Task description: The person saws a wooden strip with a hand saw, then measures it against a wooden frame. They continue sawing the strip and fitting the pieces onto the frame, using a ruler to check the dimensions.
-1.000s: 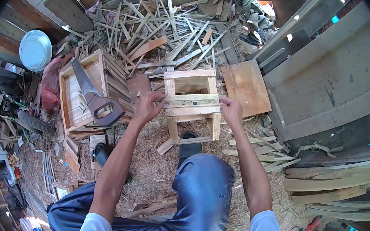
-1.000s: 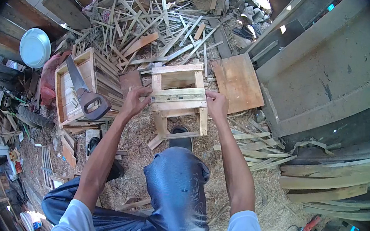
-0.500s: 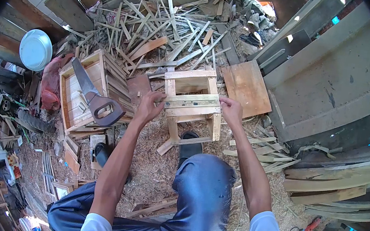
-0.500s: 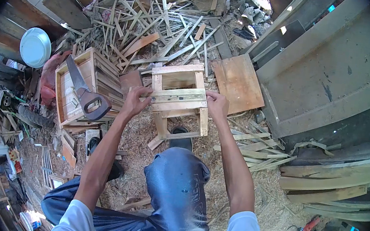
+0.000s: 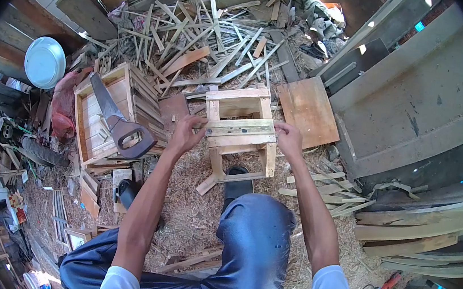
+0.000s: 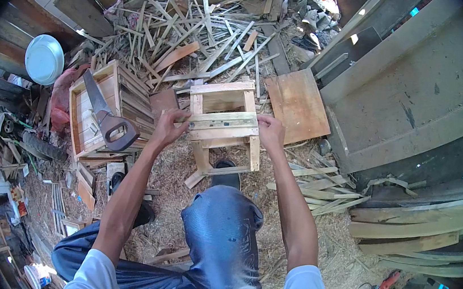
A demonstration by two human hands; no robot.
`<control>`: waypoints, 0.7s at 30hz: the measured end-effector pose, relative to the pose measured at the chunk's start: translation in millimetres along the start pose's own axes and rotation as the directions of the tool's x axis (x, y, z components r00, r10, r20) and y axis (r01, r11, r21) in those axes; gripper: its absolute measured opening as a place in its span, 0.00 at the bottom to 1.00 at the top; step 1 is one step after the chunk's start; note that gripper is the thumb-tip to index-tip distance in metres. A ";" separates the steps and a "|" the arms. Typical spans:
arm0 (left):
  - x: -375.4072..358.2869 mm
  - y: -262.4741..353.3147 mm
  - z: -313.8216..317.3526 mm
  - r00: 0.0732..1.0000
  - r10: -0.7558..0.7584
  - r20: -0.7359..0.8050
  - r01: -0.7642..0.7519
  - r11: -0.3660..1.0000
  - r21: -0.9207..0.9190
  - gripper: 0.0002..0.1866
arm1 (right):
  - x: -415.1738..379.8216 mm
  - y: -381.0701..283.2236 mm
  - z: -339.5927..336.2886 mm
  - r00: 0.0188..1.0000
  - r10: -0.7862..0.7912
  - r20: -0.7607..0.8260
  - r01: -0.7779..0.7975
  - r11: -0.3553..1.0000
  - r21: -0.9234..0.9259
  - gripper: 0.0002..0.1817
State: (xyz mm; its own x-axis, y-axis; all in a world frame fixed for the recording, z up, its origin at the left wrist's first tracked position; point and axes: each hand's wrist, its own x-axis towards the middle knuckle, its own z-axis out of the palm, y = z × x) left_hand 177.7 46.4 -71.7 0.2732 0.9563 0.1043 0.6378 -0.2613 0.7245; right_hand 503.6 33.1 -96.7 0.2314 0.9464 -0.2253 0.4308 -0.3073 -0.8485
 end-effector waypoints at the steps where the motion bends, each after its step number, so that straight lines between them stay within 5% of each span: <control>1: -0.3 -0.2 0.0 1.000 0.000 0.000 0.000 1.000 0.000 0.14 | -0.4 -1.4 0.3 1.000 -0.006 0.011 0.006 1.000 0.016 0.16; 21: 0.1 -1.6 6.2 0.999 -0.012 -0.032 0.014 0.999 0.034 0.14 | 0.2 1.2 -0.1 0.998 0.055 0.036 -0.058 0.993 0.098 0.14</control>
State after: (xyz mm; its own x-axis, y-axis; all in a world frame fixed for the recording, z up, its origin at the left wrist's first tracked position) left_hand 181.1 46.2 -77.0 0.2421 0.9632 0.1170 0.6659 -0.2527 0.7020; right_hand 504.2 32.9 -97.7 0.2233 0.9310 -0.2886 0.3292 -0.3507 -0.8767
